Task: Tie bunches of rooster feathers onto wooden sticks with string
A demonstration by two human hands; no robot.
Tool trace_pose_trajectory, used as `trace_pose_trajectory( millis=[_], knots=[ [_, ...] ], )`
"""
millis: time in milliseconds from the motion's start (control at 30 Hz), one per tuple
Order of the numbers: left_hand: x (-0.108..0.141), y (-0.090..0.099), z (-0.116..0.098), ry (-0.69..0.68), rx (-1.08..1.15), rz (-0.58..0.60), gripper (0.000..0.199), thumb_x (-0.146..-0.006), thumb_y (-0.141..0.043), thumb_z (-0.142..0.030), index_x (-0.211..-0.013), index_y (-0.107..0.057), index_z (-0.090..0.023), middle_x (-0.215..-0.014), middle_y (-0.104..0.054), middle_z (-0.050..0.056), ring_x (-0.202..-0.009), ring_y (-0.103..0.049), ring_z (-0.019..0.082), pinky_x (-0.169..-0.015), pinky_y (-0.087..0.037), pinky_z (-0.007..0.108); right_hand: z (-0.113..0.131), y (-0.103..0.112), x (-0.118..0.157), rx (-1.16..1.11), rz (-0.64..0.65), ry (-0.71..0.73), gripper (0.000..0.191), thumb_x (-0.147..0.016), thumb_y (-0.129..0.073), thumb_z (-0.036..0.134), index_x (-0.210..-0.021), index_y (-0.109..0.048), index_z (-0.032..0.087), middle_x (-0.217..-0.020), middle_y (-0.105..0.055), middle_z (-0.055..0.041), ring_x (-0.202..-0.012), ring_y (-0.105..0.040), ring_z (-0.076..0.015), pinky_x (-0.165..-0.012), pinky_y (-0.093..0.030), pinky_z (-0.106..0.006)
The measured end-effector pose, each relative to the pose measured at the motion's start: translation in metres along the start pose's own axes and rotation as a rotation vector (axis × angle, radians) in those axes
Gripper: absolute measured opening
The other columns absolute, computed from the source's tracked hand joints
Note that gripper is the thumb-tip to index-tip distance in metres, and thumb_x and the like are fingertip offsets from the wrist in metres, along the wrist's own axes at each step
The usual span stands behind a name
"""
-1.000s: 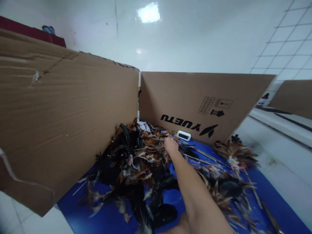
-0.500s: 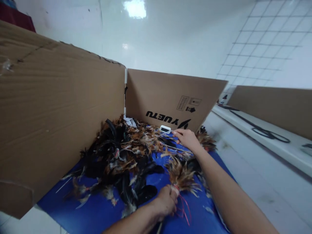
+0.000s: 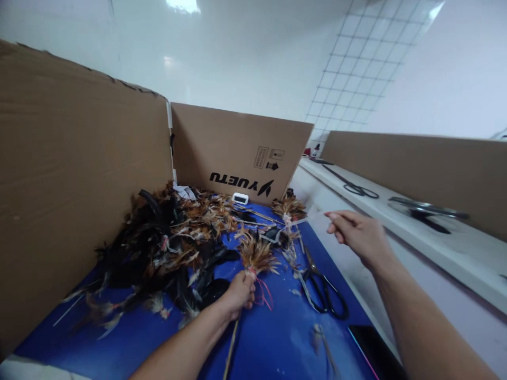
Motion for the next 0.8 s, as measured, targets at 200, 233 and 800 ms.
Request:
trace_pose_trajectory(
  millis=[200,233,800],
  knots=[
    [0.002,0.001,-0.006,-0.025,-0.029,-0.033,0.034,-0.079,-0.042,-0.053,-0.083,-0.036,-0.019,-0.061,-0.038,-0.007,-0.039,-0.033,0.003,-0.040,-0.022,0.017,-0.014,0.024,0.023,0.501,-0.164,-0.038,0.024,-0.080,-0.046,0.035,-0.085,-0.063,0.019,-0.066,-0.065,-0.0051,-0.049,-0.054,-0.0140,-0.056,-0.039,-0.028],
    [0.003,0.001,-0.006,-0.024,-0.030,-0.032,0.034,-0.080,-0.041,-0.053,-0.083,-0.036,-0.019,-0.061,-0.038,-0.007,-0.039,-0.033,0.003,-0.040,-0.022,0.017,-0.022,0.021,0.027,0.572,-0.120,-0.034,0.024,-0.079,-0.045,0.036,-0.084,-0.063,0.020,-0.066,-0.066,-0.0045,-0.052,-0.057,-0.0159,-0.058,-0.040,-0.029],
    [-0.004,-0.001,-0.001,0.010,-0.030,-0.105,0.020,-0.085,-0.042,-0.033,-0.076,-0.046,-0.016,-0.053,-0.041,-0.005,-0.035,-0.036,0.006,-0.040,-0.030,0.022,0.032,-0.128,0.080,0.323,0.446,0.588,0.027,-0.082,-0.044,0.037,-0.090,-0.065,0.023,-0.093,-0.067,-0.0075,-0.088,-0.061,-0.0230,-0.081,-0.048,-0.037]
  ],
)
Point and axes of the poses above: each hand's wrist, its own x-axis away from the middle knuckle, its own y-axis out of the back of the hand, z = x × y, the point moved 2 cm from there along -x, towards the middle knuckle
